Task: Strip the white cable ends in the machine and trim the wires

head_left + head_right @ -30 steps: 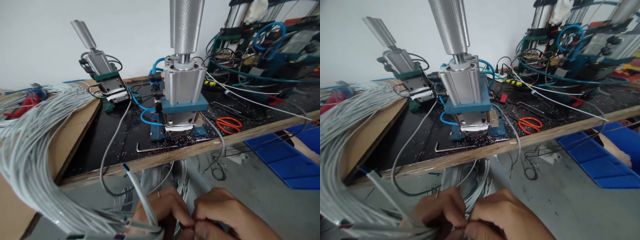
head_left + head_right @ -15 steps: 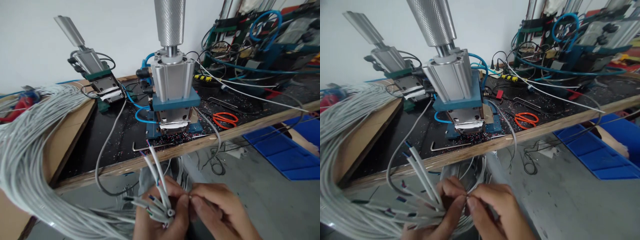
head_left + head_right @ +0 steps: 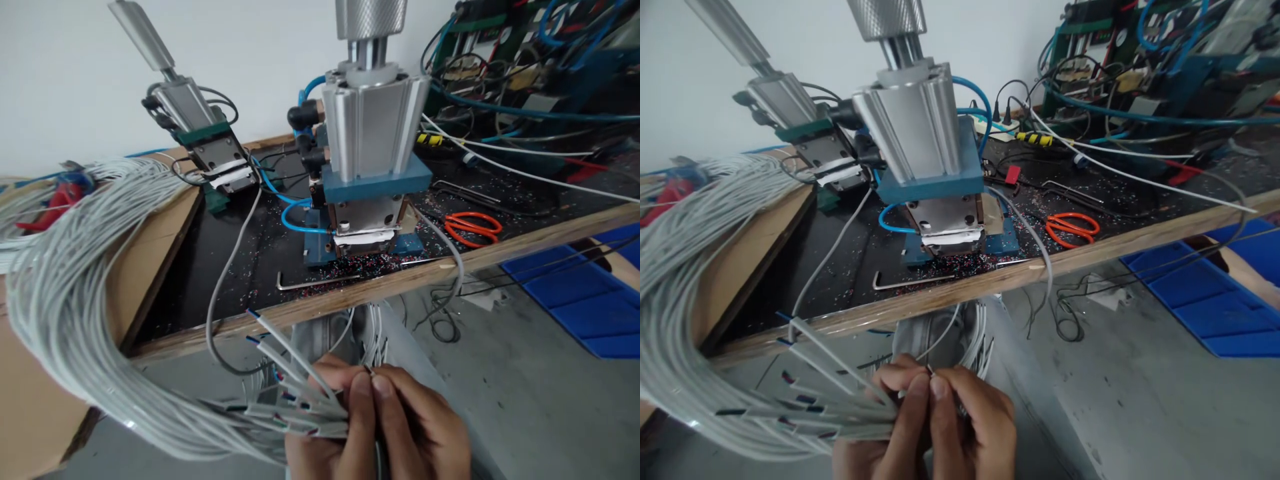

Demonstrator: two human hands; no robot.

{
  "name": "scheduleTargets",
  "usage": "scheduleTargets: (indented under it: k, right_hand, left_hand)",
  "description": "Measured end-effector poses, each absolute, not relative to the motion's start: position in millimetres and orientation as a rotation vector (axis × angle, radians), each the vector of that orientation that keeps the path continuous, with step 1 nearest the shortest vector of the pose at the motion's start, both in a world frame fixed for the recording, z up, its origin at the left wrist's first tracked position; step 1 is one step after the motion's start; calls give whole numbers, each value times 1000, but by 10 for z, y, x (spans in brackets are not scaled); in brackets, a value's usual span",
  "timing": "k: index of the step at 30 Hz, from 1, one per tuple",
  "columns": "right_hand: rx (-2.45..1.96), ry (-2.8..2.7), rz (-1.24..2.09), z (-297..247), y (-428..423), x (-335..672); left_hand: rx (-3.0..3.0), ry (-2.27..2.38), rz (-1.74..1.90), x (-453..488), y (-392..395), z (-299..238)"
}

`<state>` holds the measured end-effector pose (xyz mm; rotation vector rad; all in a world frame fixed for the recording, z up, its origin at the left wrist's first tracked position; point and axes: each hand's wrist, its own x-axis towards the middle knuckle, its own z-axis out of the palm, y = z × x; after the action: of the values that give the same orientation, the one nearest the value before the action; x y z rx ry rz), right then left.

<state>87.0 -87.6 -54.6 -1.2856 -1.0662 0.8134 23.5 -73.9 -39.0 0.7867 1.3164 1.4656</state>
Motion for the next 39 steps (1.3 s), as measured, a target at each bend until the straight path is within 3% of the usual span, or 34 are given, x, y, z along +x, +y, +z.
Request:
scheduleTargets:
  k: [11, 26, 35, 39]
  right_hand:
    - [-1243, -938, 937, -505, -928, 816]
    - [-1192, -1212, 939, -561, -824, 1088]
    - [-863, -2037, 326, -470, -519, 1750]
    - [-989, -1988, 105, -449, -347, 1810]
  left_hand:
    - [616, 1308, 1373, 226, -817, -336]
    - [670, 1151, 1206, 133, -612, -258]
    - [762, 1070, 1090, 34, -294, -148]
    - [758, 1127, 1262, 108, -236, -104]
